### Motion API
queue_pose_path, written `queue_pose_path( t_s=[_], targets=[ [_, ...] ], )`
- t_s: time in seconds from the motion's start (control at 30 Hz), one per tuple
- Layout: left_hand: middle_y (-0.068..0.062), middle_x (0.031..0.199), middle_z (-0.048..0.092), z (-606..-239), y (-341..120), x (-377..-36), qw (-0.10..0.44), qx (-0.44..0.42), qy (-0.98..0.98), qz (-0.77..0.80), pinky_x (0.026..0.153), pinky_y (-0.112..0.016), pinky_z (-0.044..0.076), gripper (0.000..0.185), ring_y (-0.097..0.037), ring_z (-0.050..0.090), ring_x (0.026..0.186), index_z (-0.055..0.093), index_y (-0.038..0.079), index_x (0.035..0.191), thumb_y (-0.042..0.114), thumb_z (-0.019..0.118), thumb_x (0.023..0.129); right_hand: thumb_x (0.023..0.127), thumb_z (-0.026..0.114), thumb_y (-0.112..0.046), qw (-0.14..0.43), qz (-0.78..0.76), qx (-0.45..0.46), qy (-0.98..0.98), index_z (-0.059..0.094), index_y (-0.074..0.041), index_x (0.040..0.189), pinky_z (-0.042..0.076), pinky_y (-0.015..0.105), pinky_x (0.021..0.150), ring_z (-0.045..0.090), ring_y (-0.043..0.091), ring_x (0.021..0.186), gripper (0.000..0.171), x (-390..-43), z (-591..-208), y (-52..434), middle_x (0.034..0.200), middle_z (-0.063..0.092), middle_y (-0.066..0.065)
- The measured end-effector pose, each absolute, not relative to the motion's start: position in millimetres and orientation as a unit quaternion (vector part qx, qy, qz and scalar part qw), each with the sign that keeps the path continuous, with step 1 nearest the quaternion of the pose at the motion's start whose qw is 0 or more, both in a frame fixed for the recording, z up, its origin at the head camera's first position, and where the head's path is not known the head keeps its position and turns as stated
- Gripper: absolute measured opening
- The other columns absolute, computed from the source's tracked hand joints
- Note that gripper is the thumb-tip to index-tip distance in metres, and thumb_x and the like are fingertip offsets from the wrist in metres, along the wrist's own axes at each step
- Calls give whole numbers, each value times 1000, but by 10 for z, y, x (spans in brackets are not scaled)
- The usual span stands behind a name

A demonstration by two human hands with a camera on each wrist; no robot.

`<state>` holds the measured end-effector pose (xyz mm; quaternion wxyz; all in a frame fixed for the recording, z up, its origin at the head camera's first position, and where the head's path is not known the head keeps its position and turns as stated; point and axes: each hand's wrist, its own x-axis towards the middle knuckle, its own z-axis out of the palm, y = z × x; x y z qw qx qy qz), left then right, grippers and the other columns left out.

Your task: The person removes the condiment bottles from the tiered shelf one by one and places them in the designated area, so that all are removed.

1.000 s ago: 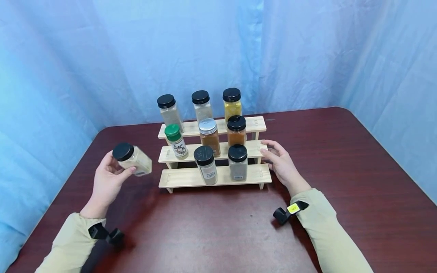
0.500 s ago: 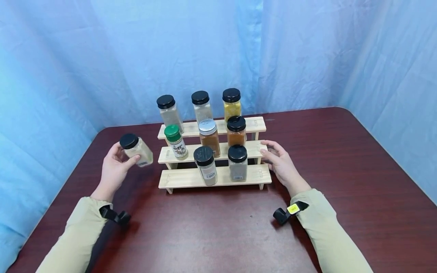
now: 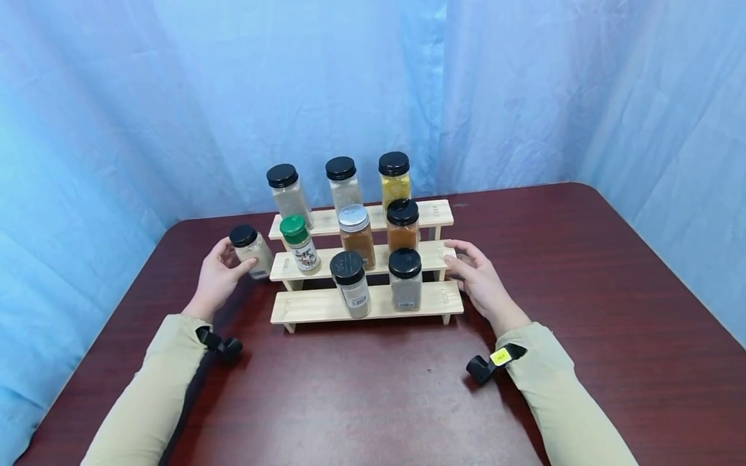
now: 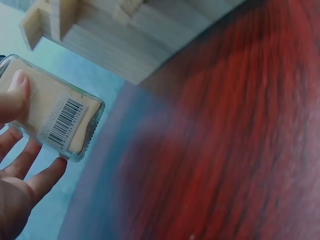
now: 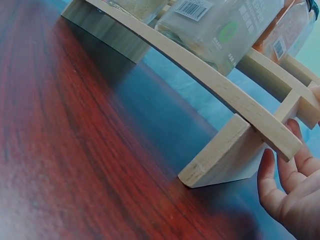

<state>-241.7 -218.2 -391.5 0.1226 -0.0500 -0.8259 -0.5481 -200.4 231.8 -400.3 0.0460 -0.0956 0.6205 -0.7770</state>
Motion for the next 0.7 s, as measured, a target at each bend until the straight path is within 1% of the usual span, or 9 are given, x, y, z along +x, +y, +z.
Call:
queue_pose_path(
  t_s=[0.13, 0.4, 0.6, 0.7],
  targets=[
    [-25, 129, 53, -3963, -2176, -2474, 117, -55, -831, -541, 103, -45, 40, 52, -36, 52, 118, 44, -5, 133, -4, 65, 85, 99, 49, -13, 46, -779, -94, 618, 52, -23, 117, 54, 22, 70, 64, 5, 83, 21, -2004, -3981, 2317, 102, 63, -9],
    [-26, 129, 54, -4031, -2167, -2535, 113, -62, -832, -539, 101, -48, 41, 52, -37, 53, 117, 44, -5, 132, -5, 65, 84, 98, 50, -14, 46, -775, -81, 625, 52, -24, 115, 54, 21, 72, 64, 4, 83, 19, -2006, -3976, 2316, 101, 63, -10],
    [-26, 131, 53, -4082, -2152, -2548, 109, -44, -839, -531, 104, -48, 40, 52, -37, 51, 121, 44, -5, 133, -4, 65, 85, 98, 50, -15, 50, -775, -85, 624, 52, -25, 115, 54, 21, 73, 64, 4, 84, 20, -2009, -4017, 2326, 102, 63, -11],
    [-25, 132, 52, -4080, -2147, -2561, 109, -37, -839, -532, 106, -48, 38, 53, -36, 50, 123, 44, -3, 134, -2, 66, 85, 98, 50, -14, 49, -775, -87, 624, 52, -25, 115, 54, 22, 72, 64, 4, 84, 20, -2013, -4015, 2331, 102, 63, -11]
  ],
)
